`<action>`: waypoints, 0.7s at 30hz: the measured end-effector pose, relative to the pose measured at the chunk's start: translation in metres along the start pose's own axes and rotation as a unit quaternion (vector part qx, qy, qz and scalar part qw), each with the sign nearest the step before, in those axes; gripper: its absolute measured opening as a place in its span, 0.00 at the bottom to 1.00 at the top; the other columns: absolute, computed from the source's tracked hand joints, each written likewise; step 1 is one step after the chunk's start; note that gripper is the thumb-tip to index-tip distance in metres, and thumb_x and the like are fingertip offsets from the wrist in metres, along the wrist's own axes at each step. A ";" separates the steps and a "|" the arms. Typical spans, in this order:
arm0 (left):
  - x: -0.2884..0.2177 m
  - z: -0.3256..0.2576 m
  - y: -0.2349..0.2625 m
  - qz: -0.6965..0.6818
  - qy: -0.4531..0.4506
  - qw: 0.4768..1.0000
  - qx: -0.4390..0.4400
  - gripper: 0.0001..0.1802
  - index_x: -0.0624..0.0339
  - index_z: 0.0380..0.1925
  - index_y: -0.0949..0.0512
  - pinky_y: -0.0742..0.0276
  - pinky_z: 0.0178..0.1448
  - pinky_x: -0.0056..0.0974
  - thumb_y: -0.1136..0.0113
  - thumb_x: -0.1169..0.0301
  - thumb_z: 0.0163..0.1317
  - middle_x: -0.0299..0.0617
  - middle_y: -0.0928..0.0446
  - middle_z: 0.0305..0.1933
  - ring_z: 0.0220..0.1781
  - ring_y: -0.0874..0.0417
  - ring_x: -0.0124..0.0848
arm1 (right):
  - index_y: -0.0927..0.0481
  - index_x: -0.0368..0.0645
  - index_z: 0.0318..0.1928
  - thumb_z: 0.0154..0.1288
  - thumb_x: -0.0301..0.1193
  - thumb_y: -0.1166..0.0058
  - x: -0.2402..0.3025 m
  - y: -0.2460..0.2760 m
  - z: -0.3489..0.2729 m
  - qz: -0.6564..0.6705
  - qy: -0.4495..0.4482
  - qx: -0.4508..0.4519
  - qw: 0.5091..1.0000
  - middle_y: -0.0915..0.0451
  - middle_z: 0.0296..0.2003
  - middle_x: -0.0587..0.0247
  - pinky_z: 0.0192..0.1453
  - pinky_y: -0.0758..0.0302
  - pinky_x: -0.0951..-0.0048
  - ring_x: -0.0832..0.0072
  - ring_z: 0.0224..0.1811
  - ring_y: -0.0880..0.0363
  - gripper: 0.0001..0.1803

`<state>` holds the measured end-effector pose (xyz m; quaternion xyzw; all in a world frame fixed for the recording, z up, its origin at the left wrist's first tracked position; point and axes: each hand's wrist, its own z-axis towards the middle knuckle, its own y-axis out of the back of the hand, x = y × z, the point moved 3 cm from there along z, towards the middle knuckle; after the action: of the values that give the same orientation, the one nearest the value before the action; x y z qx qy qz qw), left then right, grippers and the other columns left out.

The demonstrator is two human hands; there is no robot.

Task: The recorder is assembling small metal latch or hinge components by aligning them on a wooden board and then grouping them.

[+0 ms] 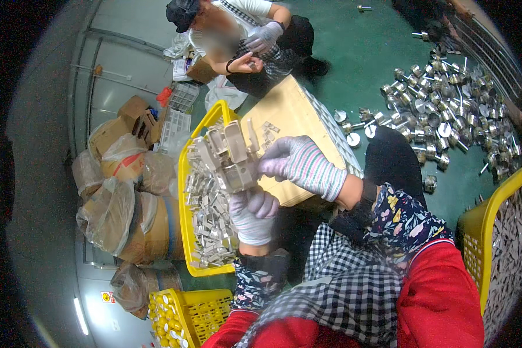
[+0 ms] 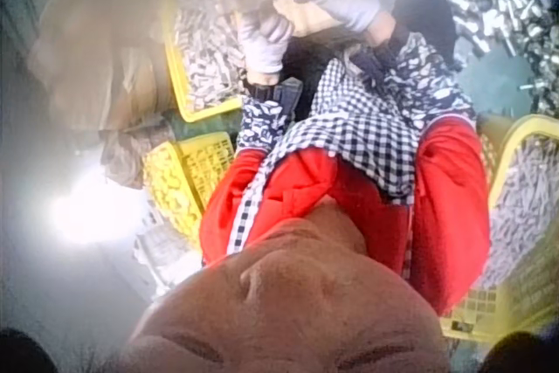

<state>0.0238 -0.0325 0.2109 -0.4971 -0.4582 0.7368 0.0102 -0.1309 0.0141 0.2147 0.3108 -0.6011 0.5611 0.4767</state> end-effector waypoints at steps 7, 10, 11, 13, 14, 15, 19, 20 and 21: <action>0.003 -0.006 0.004 0.073 -0.023 0.997 0.015 0.17 0.61 0.45 0.29 0.49 0.17 0.28 0.53 0.61 0.64 0.27 0.50 0.10 0.09 0.51 0.20 | 0.41 0.35 0.61 0.42 0.53 0.33 -0.036 0.017 0.020 -0.177 0.033 -0.087 0.980 0.23 0.41 0.49 0.48 0.26 0.67 0.61 0.43 0.23 0.52; -0.017 0.001 0.014 0.597 -0.401 0.666 -0.198 0.16 0.64 0.44 0.27 0.29 0.29 0.37 0.45 0.66 0.60 0.38 0.27 0.21 0.21 0.27 0.28 | 0.42 0.33 0.61 0.49 0.50 0.37 -0.030 -0.011 0.014 -0.050 0.039 -0.008 0.998 0.26 0.48 0.50 0.53 0.28 0.66 0.63 0.49 0.25 0.47; -0.012 0.005 0.027 0.616 -0.360 0.677 -0.180 0.23 0.64 0.56 0.34 0.25 0.45 0.38 0.48 0.76 0.59 0.41 0.27 0.51 0.43 0.23 0.32 | 0.42 0.33 0.60 0.50 0.48 0.37 -0.019 -0.018 0.003 -0.029 0.057 -0.016 0.998 0.27 0.50 0.50 0.54 0.29 0.67 0.64 0.52 0.27 0.45; -0.009 0.001 -0.007 0.666 -0.352 0.636 -0.168 0.18 0.64 0.51 0.30 0.26 0.44 0.38 0.47 0.72 0.61 0.41 0.25 0.45 0.40 0.23 0.30 | 0.33 0.36 0.56 0.53 0.43 0.40 -0.008 -0.049 -0.010 -0.010 0.144 -0.095 0.985 0.26 0.49 0.57 0.56 0.32 0.72 0.72 0.48 0.26 0.35; -0.005 0.002 -0.019 0.716 -0.335 0.594 -0.151 0.15 0.64 0.46 0.27 0.26 0.44 0.38 0.46 0.68 0.62 0.40 0.22 0.38 0.37 0.23 0.28 | 0.33 0.36 0.57 0.52 0.43 0.39 -0.002 -0.057 -0.009 0.036 0.163 -0.069 0.984 0.26 0.49 0.59 0.57 0.33 0.72 0.72 0.49 0.27 0.35; 0.000 0.004 -0.019 0.712 -0.338 0.598 -0.147 0.15 0.64 0.46 0.27 0.26 0.44 0.38 0.46 0.68 0.62 0.40 0.22 0.38 0.37 0.23 0.28 | 0.33 0.36 0.57 0.52 0.42 0.38 0.001 -0.053 -0.006 0.007 0.133 -0.055 0.990 0.26 0.49 0.59 0.57 0.33 0.72 0.72 0.49 0.27 0.35; 0.023 0.006 -0.019 0.099 -0.038 0.990 -0.097 0.11 0.55 0.33 0.30 0.48 0.15 0.28 0.48 0.59 0.63 0.25 0.47 0.12 0.10 0.47 0.19 | 0.33 0.37 0.57 0.46 0.44 0.34 0.021 -0.022 0.013 0.107 0.043 0.120 0.986 0.25 0.48 0.57 0.55 0.29 0.69 0.68 0.50 0.26 0.39; 0.027 0.005 -0.025 -0.005 0.075 0.997 -0.028 0.16 0.51 0.34 0.28 0.43 0.18 0.28 0.40 0.54 0.54 0.21 0.48 0.11 0.11 0.43 0.19 | 0.35 0.38 0.59 0.47 0.44 0.34 0.014 -0.021 0.018 0.220 -0.007 0.229 0.948 0.27 0.51 0.55 0.57 0.30 0.68 0.67 0.53 0.27 0.41; 0.038 0.002 -0.026 -0.113 0.110 0.987 0.043 0.18 0.51 0.33 0.28 0.44 0.16 0.28 0.39 0.51 0.53 0.21 0.49 0.10 0.10 0.44 0.20 | 0.40 0.40 0.63 0.53 0.40 0.39 0.013 -0.026 0.022 0.391 0.007 0.383 0.837 0.32 0.57 0.52 0.63 0.34 0.68 0.67 0.59 0.32 0.40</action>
<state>-0.0085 -0.0015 0.2012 -0.5189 -0.4753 0.6910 0.1652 -0.1166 -0.0096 0.2383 0.2038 -0.4061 0.8884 0.0648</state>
